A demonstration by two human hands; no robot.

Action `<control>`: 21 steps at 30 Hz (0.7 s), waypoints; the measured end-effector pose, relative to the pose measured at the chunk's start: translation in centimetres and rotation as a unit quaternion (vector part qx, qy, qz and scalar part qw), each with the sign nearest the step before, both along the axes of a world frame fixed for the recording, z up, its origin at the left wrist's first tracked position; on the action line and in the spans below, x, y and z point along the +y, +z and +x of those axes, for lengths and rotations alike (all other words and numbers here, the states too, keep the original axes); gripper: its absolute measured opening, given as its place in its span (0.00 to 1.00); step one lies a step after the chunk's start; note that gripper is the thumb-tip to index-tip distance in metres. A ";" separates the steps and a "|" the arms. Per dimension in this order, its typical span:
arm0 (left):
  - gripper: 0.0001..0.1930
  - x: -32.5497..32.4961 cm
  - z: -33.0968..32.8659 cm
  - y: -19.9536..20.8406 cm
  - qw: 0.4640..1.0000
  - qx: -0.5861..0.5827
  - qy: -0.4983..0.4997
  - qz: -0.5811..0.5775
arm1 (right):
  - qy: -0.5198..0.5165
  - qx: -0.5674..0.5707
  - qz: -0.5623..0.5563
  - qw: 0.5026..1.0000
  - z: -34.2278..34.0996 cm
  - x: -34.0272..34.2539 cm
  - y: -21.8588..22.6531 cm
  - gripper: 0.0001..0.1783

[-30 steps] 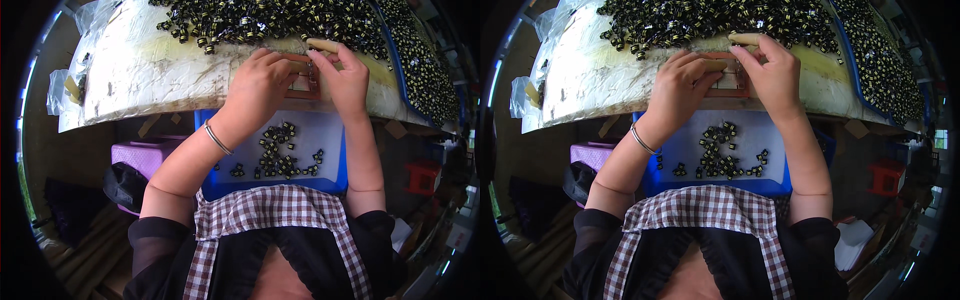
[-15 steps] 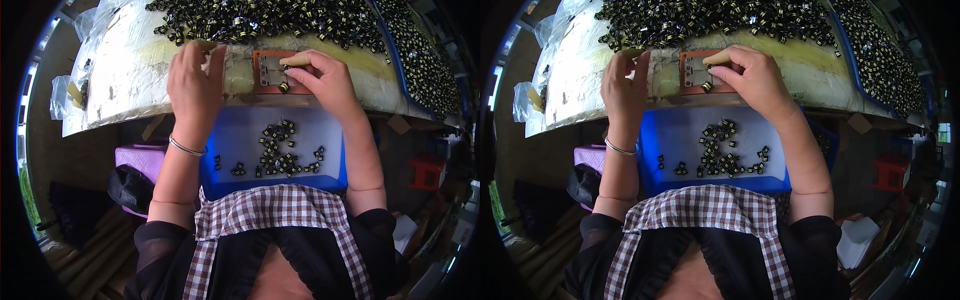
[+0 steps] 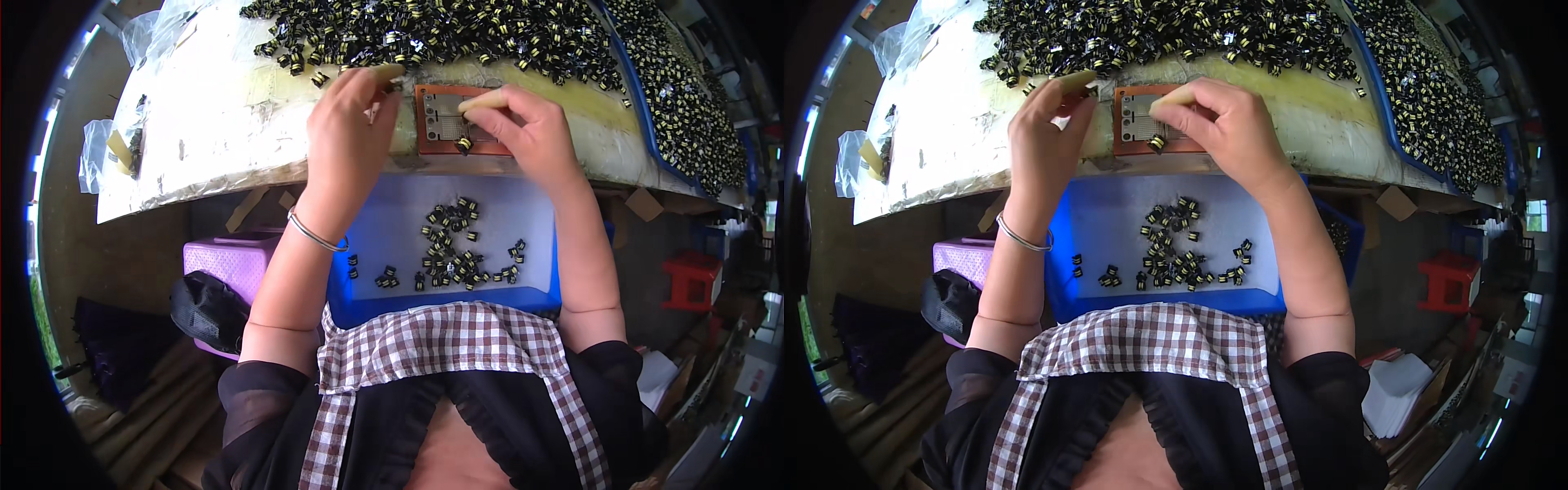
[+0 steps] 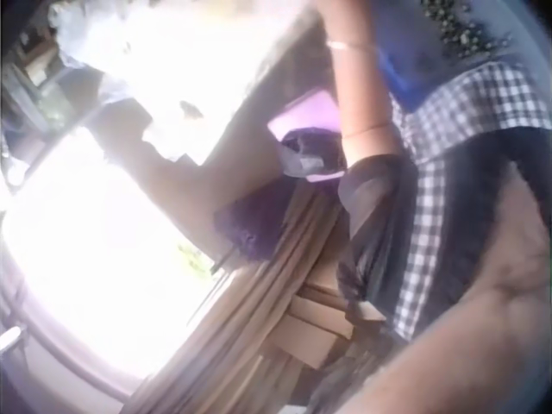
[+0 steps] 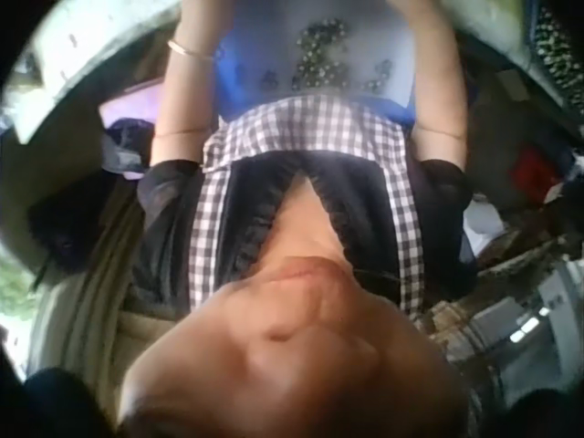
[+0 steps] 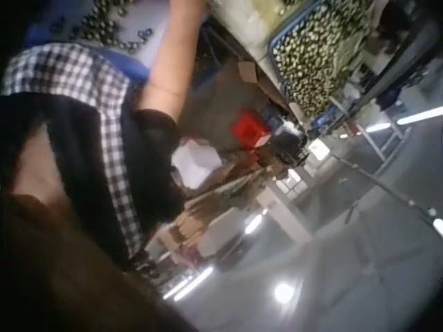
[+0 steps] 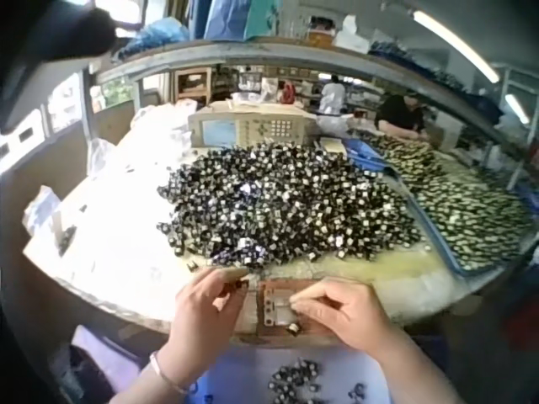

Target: Manually sorting and placing small electronic components into an assembly tray grid.

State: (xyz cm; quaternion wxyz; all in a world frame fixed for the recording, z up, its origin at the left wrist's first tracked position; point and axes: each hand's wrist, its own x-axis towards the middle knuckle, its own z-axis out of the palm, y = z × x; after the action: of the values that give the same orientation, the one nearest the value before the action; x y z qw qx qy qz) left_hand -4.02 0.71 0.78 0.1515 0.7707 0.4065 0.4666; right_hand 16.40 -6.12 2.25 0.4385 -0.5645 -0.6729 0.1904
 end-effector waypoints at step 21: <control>0.06 -1.0 3.6 -1.1 0.984 -0.027 -0.175 0.000 | -0.084 -0.086 -0.003 0.993 1.0 1.6 -0.4 0.14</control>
State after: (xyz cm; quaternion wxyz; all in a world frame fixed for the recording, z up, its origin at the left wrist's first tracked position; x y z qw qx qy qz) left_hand -0.44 -0.32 -0.30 0.2417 0.8170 0.2614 0.4535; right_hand 17.35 -4.54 1.84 0.3916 -0.6348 -0.6577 0.1054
